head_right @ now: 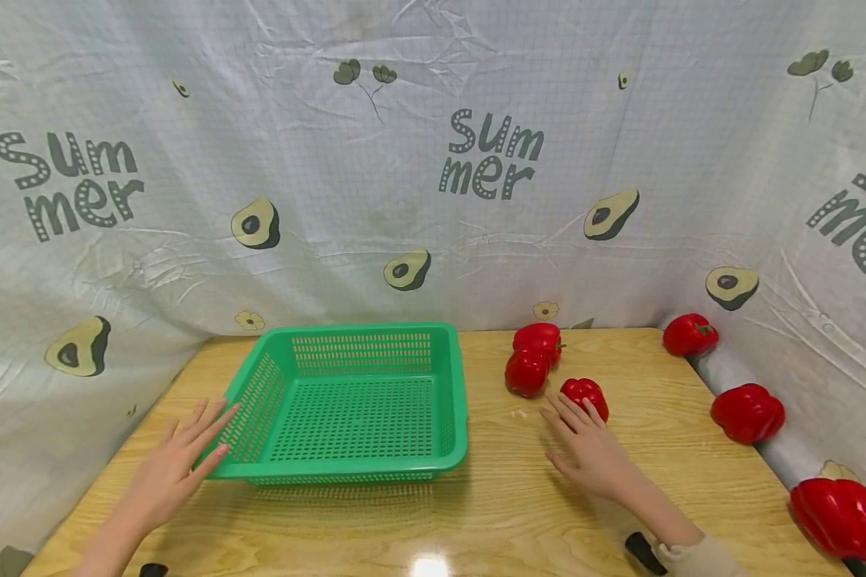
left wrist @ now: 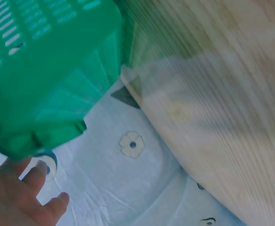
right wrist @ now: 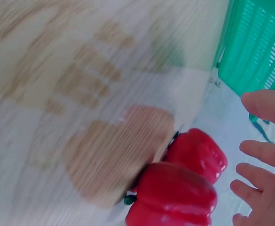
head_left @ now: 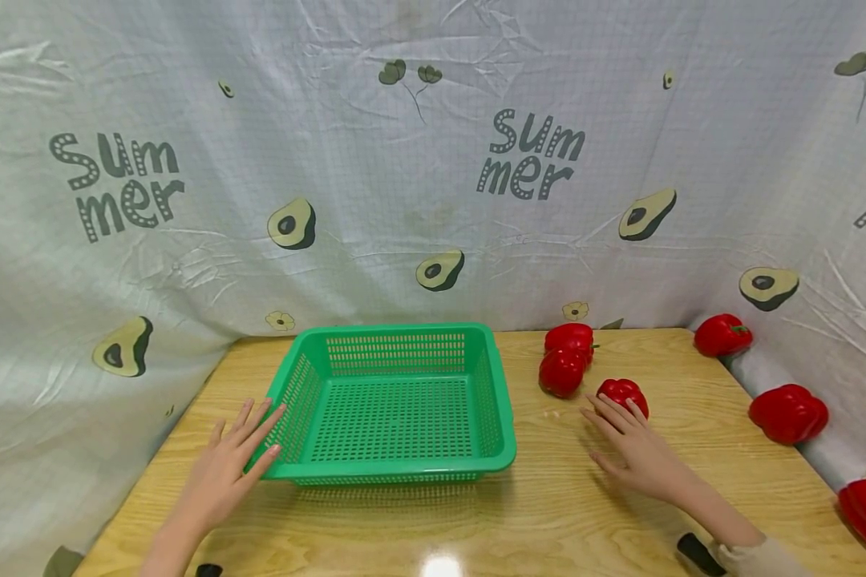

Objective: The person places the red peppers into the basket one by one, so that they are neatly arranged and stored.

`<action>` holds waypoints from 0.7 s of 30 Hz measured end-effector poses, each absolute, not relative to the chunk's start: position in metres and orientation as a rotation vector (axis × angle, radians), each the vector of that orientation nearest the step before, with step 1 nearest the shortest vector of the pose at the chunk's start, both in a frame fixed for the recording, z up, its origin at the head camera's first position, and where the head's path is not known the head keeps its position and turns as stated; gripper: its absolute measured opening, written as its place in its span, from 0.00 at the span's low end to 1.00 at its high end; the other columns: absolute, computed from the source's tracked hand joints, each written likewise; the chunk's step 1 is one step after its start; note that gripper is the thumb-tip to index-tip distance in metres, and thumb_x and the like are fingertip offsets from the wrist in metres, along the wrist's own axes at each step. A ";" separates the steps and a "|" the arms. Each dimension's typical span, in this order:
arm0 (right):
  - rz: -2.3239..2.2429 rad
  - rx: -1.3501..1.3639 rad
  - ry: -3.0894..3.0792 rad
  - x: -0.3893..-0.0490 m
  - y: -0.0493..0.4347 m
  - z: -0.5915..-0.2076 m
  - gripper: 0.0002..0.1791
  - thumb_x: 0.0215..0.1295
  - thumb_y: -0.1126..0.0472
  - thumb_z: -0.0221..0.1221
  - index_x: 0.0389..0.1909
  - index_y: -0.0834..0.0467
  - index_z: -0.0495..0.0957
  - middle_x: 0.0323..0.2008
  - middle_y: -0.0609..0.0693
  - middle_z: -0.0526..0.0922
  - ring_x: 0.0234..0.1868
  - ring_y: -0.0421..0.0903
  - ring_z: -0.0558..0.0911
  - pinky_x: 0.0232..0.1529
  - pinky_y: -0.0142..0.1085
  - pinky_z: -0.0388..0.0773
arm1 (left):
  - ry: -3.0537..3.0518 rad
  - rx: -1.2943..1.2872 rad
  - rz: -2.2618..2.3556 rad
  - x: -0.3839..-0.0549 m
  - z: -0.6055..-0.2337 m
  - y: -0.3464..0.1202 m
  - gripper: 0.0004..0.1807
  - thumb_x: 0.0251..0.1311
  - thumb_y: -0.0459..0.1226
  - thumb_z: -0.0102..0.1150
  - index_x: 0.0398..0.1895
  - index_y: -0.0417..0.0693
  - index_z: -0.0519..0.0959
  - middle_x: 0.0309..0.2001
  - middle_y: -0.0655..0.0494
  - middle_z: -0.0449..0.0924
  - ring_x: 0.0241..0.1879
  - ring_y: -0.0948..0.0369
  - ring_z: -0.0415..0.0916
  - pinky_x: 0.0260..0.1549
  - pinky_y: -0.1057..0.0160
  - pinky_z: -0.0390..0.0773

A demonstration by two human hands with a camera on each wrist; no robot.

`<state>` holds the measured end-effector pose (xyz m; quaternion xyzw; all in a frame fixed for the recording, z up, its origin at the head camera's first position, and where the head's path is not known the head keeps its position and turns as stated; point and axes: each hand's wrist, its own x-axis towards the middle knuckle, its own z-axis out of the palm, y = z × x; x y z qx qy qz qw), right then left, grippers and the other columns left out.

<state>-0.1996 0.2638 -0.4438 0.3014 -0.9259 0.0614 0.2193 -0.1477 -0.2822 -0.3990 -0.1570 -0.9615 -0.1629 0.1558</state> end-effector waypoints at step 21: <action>0.182 0.821 -2.457 -0.210 0.292 -0.444 0.34 0.38 0.62 0.68 0.52 0.62 0.72 0.55 0.61 0.70 0.55 0.58 0.68 0.67 0.23 0.25 | -2.711 -0.506 -0.392 -0.155 -0.407 -0.266 0.33 0.58 0.46 0.52 0.67 0.65 0.55 0.65 0.42 0.57 0.68 0.45 0.45 0.68 0.47 0.38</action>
